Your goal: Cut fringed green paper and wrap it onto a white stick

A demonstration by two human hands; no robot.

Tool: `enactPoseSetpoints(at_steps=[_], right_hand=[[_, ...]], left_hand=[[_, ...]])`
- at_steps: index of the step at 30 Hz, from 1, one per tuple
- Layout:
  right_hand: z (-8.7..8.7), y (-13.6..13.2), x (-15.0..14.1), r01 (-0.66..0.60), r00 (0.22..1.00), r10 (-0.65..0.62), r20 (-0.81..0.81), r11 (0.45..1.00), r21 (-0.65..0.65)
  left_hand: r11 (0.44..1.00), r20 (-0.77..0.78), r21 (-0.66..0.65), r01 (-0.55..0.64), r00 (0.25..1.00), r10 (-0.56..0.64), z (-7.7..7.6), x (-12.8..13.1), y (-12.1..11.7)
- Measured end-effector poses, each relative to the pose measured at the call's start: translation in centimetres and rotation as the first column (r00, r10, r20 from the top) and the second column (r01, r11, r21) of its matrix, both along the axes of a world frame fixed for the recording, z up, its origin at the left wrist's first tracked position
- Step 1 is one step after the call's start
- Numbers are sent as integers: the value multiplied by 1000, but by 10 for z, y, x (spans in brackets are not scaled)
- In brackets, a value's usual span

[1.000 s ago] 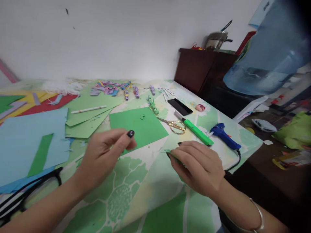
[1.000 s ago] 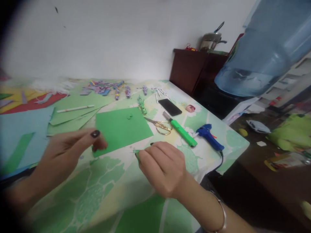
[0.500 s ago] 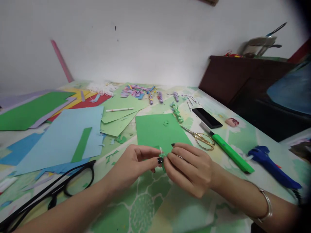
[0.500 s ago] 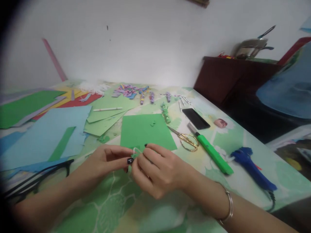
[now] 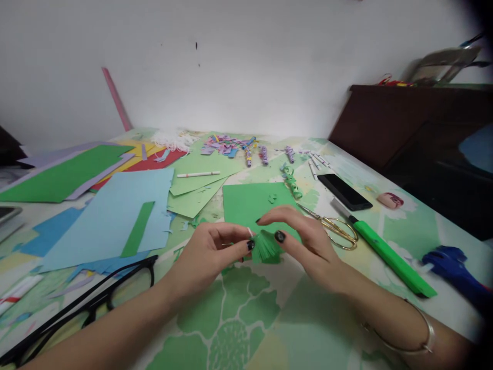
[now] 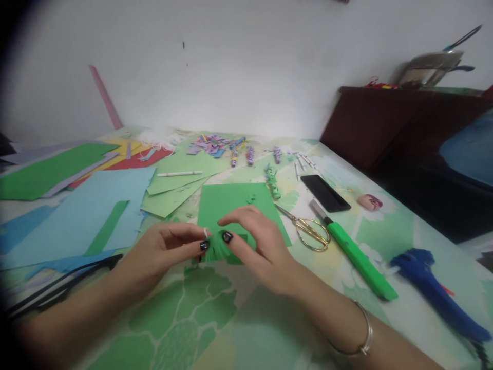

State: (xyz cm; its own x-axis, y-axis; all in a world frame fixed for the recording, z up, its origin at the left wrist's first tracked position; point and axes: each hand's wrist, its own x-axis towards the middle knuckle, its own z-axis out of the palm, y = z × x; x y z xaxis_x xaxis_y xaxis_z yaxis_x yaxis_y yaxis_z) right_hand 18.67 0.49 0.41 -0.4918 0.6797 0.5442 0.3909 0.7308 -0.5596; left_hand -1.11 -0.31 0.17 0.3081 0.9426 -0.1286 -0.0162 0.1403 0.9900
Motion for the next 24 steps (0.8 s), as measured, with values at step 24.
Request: enactPoseSetpoints(at_steps=[24], right_hand=[[-3,-5,8,-45,998,48,42,997,-62]], left_hand=[[957,-260,224,186,958,-125,-5,1,-1]])
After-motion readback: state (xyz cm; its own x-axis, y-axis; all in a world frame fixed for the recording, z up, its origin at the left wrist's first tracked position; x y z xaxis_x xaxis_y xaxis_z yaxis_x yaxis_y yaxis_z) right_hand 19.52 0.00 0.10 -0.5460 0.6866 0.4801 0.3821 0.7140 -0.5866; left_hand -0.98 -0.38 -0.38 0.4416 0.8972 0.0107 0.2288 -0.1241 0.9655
